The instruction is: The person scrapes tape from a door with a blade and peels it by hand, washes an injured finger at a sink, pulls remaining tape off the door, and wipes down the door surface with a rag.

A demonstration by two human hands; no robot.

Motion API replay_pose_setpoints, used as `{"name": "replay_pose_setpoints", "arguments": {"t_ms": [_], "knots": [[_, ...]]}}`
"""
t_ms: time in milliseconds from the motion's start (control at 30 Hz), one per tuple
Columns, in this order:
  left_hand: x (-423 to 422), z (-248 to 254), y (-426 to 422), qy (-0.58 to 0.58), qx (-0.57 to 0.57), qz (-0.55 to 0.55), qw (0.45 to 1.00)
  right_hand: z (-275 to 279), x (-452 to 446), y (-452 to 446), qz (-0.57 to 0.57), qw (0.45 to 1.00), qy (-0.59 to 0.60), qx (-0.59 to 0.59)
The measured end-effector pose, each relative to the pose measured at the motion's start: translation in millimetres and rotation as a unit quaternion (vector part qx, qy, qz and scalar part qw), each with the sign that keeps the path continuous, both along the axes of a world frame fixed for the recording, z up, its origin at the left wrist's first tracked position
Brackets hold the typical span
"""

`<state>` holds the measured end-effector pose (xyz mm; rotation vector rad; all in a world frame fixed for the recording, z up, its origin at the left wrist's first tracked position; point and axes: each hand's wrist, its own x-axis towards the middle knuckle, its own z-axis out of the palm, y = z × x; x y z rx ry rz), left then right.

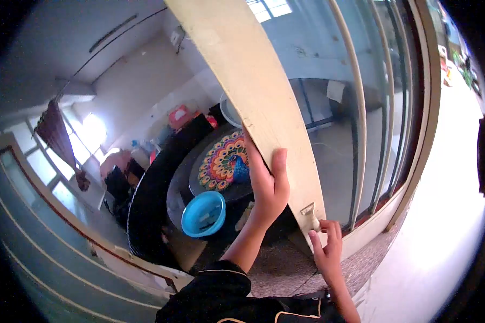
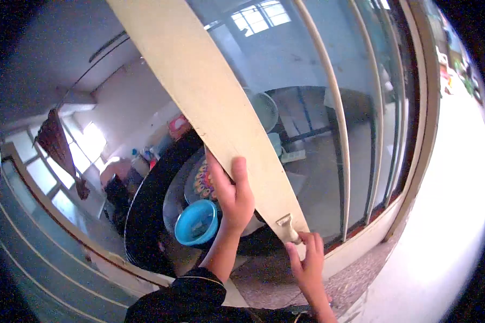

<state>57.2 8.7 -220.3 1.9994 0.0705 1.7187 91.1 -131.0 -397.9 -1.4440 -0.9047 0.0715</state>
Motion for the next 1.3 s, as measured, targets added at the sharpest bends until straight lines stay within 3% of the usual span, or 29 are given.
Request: {"name": "replay_pose_setpoints", "arguments": {"t_ms": [67, 167, 267, 333, 400, 633, 733, 800, 933, 1300], "knots": [[-2, -6, 5, -0.01, 0.091, 0.097, 0.991, 4, 9, 6, 0.02, 0.999, -0.037, 0.012], [-13, 9, -6, -0.064, 0.1, 0.13, 0.984, 22, 13, 11, 0.134, 0.988, 0.047, -0.064], [-18, 11, -10, -0.113, 0.075, 0.143, 0.98, -2, 15, 21, 0.136, 0.987, 0.02, -0.08], [-26, 12, -14, -0.064, 0.125, 0.227, 0.964, -2, 14, 24, 0.129, 0.991, -0.023, -0.03], [-24, 12, -21, -0.096, 0.122, 0.244, 0.957, -8, 13, 29, 0.124, 0.992, -0.007, -0.023], [-24, -1, -26, -0.079, 0.117, 0.238, 0.961, -8, 16, 28, 0.144, 0.989, -0.01, -0.038], [-19, -7, -25, -0.099, 0.074, 0.225, 0.966, -1, 18, 28, 0.163, 0.985, 0.019, -0.057], [-18, -10, -19, -0.148, -0.022, 0.164, 0.975, 6, 15, 22, 0.17, 0.983, 0.044, -0.05], [-13, -7, -14, -0.187, -0.006, 0.088, 0.978, -8, 17, 28, 0.15, 0.987, 0.022, -0.044], [-20, 1, -4, -0.172, 0.004, 0.047, 0.984, 5, 14, 25, 0.158, 0.985, 0.054, -0.039]]}}
